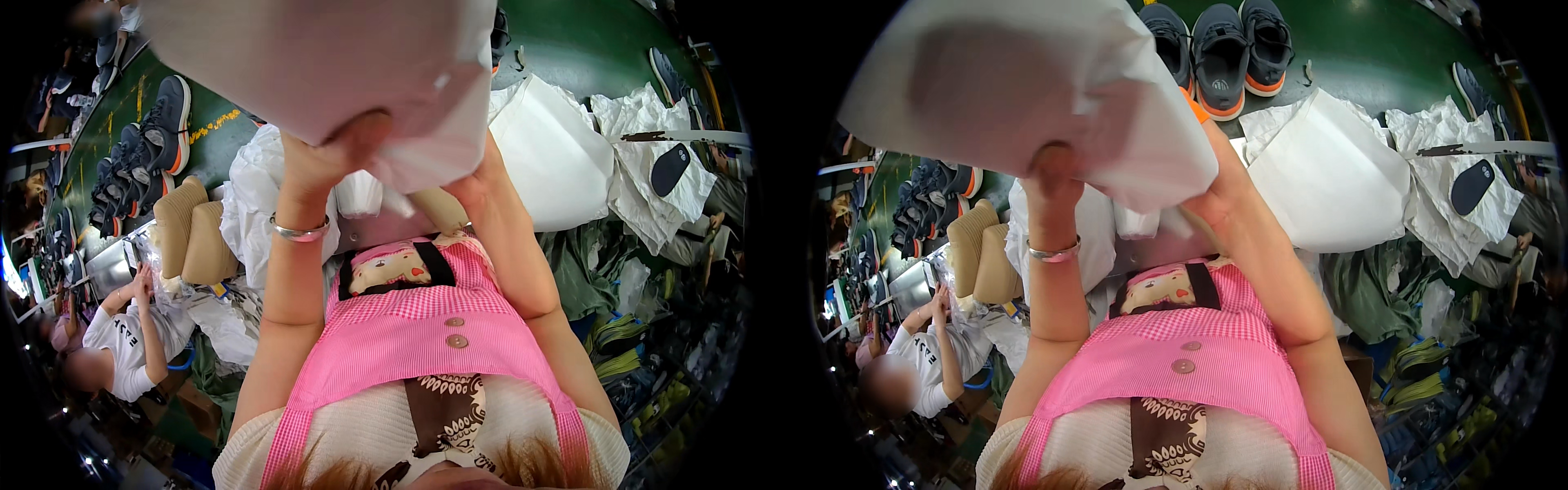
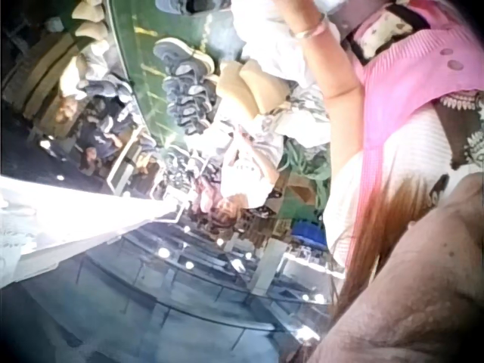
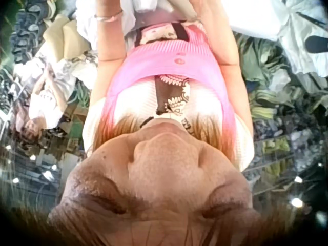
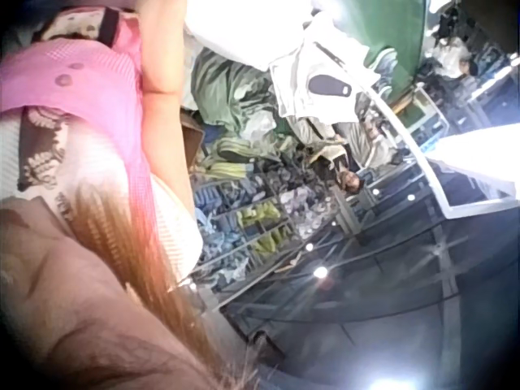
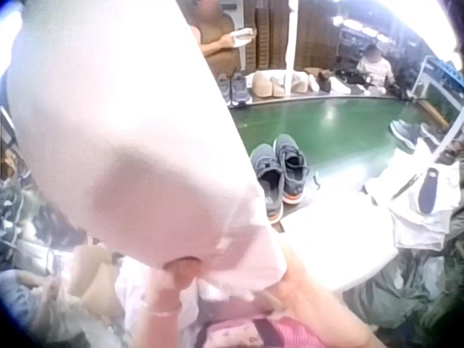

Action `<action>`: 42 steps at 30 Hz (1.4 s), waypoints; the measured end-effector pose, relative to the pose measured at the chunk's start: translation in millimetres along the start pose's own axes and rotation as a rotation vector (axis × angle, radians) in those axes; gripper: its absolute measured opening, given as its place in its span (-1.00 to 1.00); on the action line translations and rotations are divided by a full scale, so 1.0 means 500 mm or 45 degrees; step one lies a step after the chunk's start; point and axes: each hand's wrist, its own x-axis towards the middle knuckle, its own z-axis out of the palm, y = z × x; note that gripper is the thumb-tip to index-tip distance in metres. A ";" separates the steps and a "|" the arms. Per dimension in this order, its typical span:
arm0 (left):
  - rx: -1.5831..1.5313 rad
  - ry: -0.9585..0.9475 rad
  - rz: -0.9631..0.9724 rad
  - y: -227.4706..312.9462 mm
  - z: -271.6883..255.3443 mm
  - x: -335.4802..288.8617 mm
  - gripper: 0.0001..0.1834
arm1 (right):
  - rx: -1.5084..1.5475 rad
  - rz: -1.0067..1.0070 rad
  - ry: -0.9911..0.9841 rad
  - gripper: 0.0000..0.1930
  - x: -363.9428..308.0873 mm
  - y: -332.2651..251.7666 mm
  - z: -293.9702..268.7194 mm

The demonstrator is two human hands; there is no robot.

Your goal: The person repeatedly inserts white tissue paper into a series of gray sneakers with orange soles on a green factory table. The person folds the paper, places it inside each shoe, and moves to the next shoe in sequence.

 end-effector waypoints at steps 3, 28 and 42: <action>-0.375 0.205 -0.294 -0.013 0.014 0.003 -0.73 | 0.013 -0.073 0.021 -0.55 0.000 0.014 0.001; -1.453 0.605 -1.029 -0.048 0.089 -0.044 -0.51 | -0.489 -0.534 0.060 -0.65 0.049 0.081 -0.070; -1.295 0.522 -1.206 -0.061 0.100 -0.101 -0.35 | -0.815 -0.498 0.172 -0.61 0.072 0.036 -0.072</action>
